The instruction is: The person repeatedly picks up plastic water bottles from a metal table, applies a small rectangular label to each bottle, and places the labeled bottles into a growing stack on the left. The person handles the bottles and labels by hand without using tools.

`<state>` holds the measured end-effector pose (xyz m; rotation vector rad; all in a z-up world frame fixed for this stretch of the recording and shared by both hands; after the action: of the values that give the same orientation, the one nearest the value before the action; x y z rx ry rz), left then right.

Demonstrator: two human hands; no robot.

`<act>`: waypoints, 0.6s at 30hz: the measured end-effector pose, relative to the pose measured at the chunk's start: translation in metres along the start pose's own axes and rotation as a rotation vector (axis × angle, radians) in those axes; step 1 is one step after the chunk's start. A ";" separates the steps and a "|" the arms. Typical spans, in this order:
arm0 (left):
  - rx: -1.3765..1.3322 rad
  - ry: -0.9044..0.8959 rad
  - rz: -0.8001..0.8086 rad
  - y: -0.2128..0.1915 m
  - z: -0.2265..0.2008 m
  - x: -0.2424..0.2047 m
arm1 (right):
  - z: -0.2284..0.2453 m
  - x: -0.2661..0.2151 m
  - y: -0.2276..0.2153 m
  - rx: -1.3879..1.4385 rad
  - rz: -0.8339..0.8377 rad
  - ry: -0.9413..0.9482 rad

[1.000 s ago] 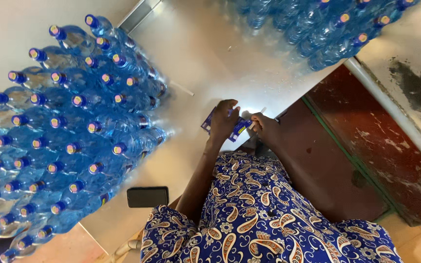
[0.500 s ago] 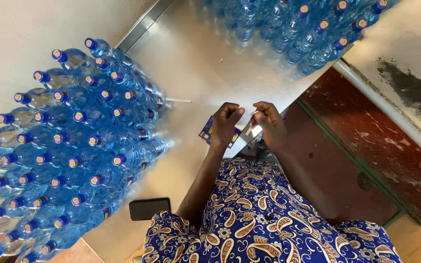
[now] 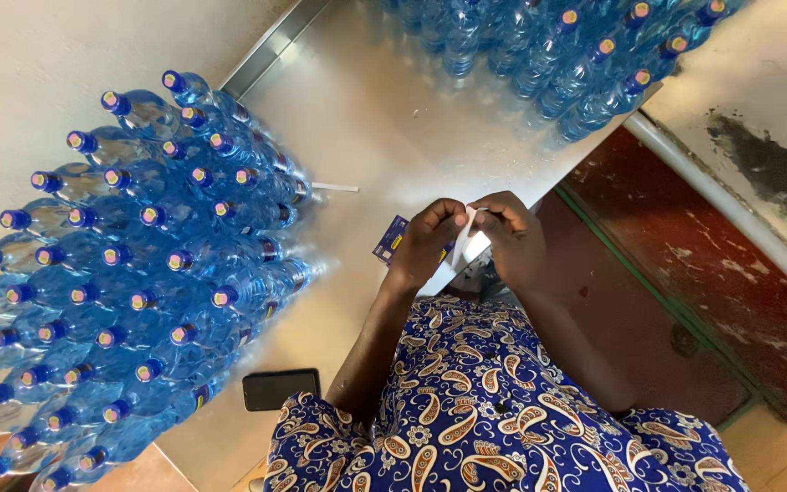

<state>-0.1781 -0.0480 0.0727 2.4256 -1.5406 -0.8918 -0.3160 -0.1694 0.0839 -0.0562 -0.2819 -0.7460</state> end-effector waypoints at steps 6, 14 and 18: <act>0.252 0.166 -0.231 0.014 -0.018 -0.014 | 0.043 0.005 0.022 0.041 -0.009 -0.020; 0.221 0.330 -0.338 0.002 0.010 -0.003 | -0.005 -0.022 0.004 0.017 -0.215 0.091; -0.131 0.410 -0.441 -0.017 -0.003 0.002 | -0.025 -0.046 -0.047 -0.117 -0.147 0.262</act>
<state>-0.1624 -0.0423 0.0675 2.6737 -0.8028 -0.4783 -0.3748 -0.1773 0.0452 -0.0482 0.0078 -0.9054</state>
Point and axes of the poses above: each hand's wrist, its own x-axis towards the middle knuckle, its own y-axis out of the palm, z = x × y, the point moved 1 cm from there along x, towards the middle knuckle, and after that the axes turned 14 degrees about -y, right-handed, at the moved point
